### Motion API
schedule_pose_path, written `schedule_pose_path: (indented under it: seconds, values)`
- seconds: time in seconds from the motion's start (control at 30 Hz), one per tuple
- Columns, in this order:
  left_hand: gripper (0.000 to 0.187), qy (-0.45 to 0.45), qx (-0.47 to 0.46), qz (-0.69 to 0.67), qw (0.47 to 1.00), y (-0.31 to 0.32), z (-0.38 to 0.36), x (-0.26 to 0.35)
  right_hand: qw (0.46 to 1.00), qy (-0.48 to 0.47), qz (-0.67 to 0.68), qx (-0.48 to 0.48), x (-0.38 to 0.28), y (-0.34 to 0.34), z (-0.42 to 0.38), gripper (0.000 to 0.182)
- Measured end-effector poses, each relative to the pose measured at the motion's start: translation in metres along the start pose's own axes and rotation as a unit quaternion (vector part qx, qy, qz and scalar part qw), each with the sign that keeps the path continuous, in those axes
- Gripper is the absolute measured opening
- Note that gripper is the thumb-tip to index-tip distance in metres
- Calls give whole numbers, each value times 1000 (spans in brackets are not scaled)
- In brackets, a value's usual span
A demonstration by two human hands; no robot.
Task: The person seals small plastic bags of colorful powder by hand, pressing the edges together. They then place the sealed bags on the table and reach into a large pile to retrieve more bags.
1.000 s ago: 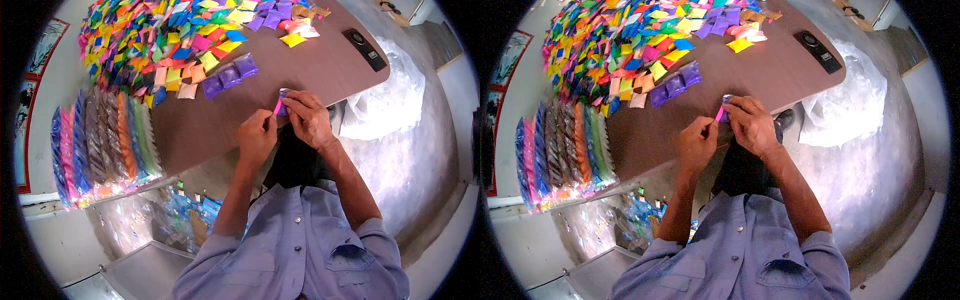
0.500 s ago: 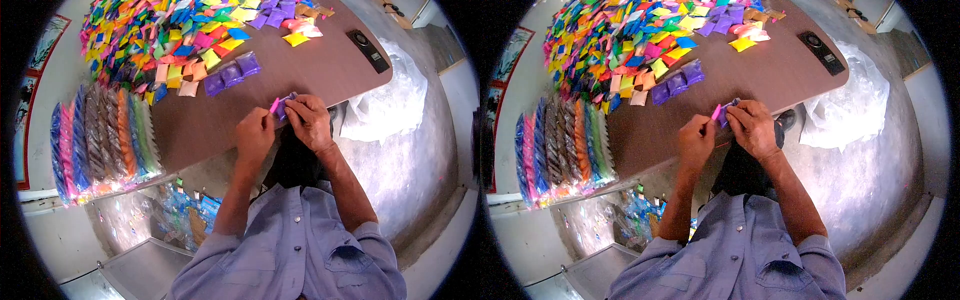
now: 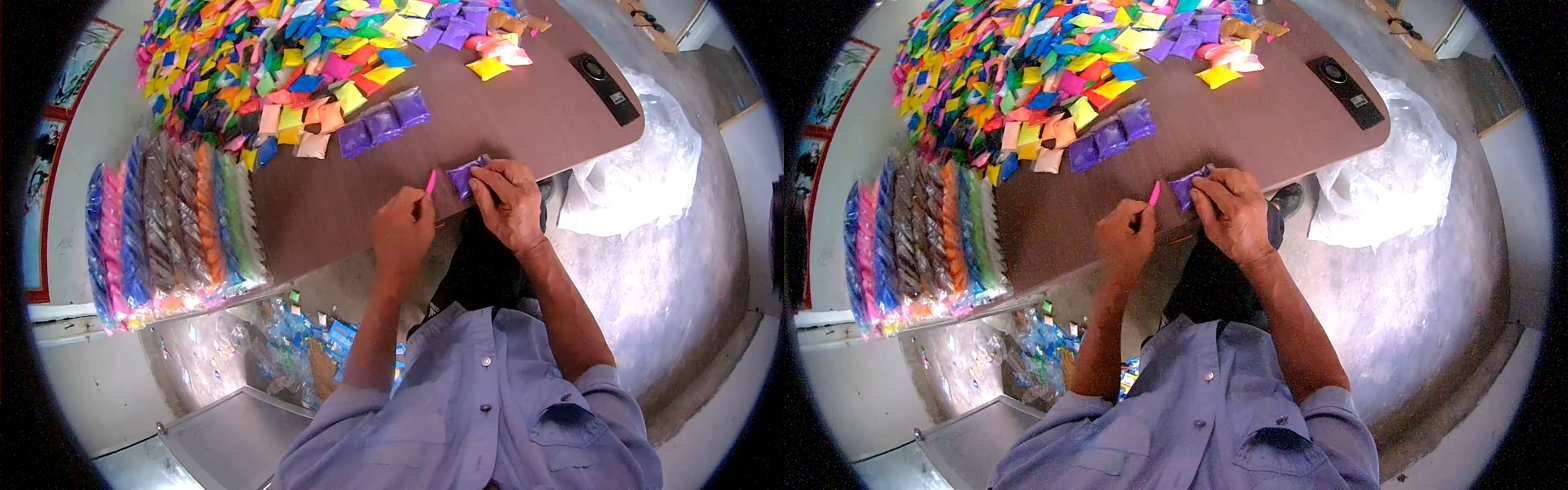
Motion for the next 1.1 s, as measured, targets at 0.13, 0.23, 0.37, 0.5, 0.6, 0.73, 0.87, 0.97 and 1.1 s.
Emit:
schedule_pose_path:
  seconds: [0.13,0.23,0.37,0.5,0.6,0.73,0.87,0.97,1.1]
  values:
    - [8,-28,18,40,999,-23,3,-21,1000,5,3,-25,-8,-4,0,35]
    - [7,-10,39,111,993,-37,5,-35,998,3,-33,-44,-21,-2,1,46]
    - [6,-25,89,164,982,-50,0,-59,993,26,-94,-64,-28,2,1,44]
    - [6,-37,130,170,976,-68,-5,-78,989,18,-128,-74,-28,-1,5,38]
    - [7,-34,147,209,966,-78,-6,-89,991,-21,-94,-89,-28,4,10,36]
    - [8,-43,174,180,967,-90,-3,-109,983,-70,-57,-159,-47,34,22,34]
    - [7,-53,179,148,971,-96,0,-123,973,-109,-23,-204,-60,81,33,32]
    - [7,-58,171,143,973,-100,3,-119,969,-107,11,-224,-55,110,38,32]
    - [8,-54,169,132,975,-98,3,-123,965,-118,26,-234,-53,121,41,34]
Point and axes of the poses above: each hand's wrist, its own z-axis towards the middle knuckle, its own y-axis out of the palm, x = y × z, the point moved 3 cm from there along z, towards the middle knuckle, and after that the axes turned 9 degrees about z, right-handed, at the moved point
